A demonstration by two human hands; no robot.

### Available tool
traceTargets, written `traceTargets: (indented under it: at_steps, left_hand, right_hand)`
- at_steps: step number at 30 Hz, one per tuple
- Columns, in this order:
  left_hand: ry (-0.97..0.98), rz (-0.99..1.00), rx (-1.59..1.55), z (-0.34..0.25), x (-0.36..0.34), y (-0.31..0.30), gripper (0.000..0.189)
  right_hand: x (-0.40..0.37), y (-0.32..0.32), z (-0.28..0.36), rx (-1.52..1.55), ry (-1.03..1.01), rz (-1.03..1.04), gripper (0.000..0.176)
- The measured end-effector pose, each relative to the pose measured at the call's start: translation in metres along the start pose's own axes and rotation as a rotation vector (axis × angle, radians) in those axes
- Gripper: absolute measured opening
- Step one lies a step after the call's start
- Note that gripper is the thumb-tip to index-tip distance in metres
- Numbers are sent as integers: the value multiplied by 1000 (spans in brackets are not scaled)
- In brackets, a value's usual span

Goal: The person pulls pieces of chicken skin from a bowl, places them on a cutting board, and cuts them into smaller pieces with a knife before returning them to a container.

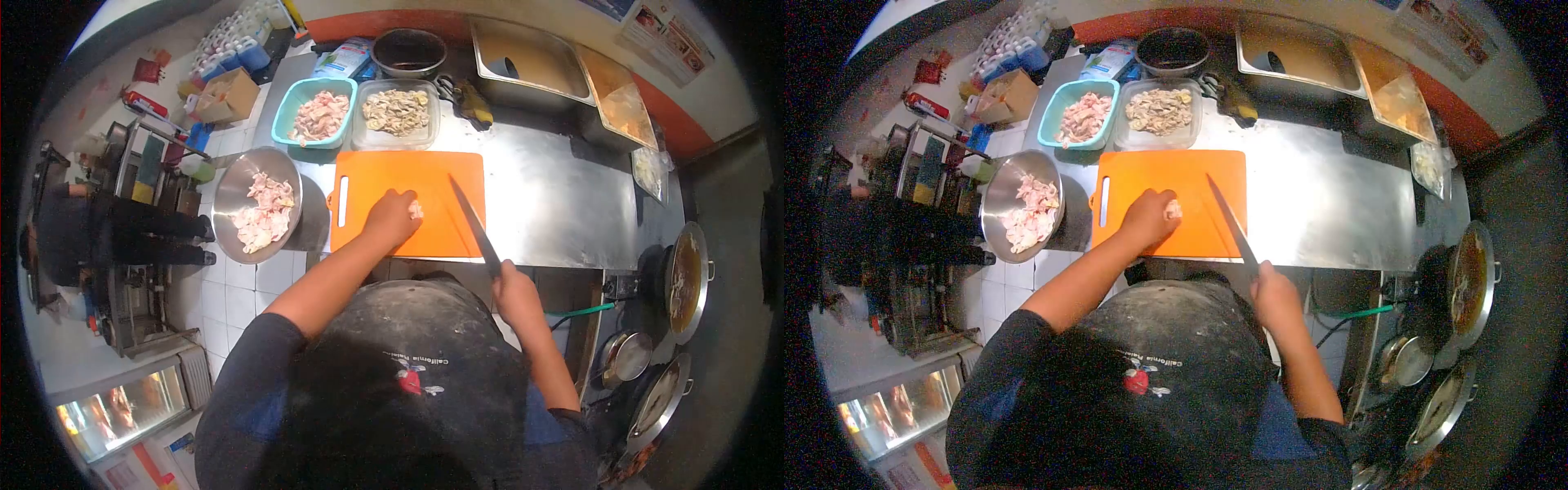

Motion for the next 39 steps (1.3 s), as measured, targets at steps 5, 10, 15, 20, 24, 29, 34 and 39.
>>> traceTargets:
  at_steps: [5, 10, 15, 20, 24, 29, 34, 39]
  left_hand:
    - [33, 83, 8, -5, 16, -14, 20]
    - [197, -651, -2, 33, 47, -151, 25]
    - [80, -596, 217, 96, 74, -222, 39]
    - [-331, -304, 263, 152, 44, -243, 59]
    - [-474, -188, 224, 144, -43, -258, 61]
    - [-561, 81, 333, 175, -125, -249, 67]
    - [-495, 209, 414, 206, -152, -218, 53]
    - [-321, 139, 389, 243, -152, -210, 29]
  right_hand:
    - [-1, 4, -25, -1, 64, -56, 21]
    - [-17, 5, -32, 125, 69, -39, 22]
    - [-23, 10, -29, 81, 101, -15, 22]
    - [-20, 9, -8, 67, 94, -60, 20]
    - [-4, 22, 8, 113, 94, -92, 19]
    - [21, 40, 47, 75, 76, -304, 26]
    - [43, 51, 101, -255, 183, -306, 33]
    - [104, 48, 238, -303, -306, -464, 25]
Point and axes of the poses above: each hand's wrist, its own x-axis towards the middle knuckle, its own y-axis out of the palm, z = x × y, the point moved 1 cm from there along x, towards the middle knuckle, and after that the axes turned 12 degrees about y, right-handed, at the moved point
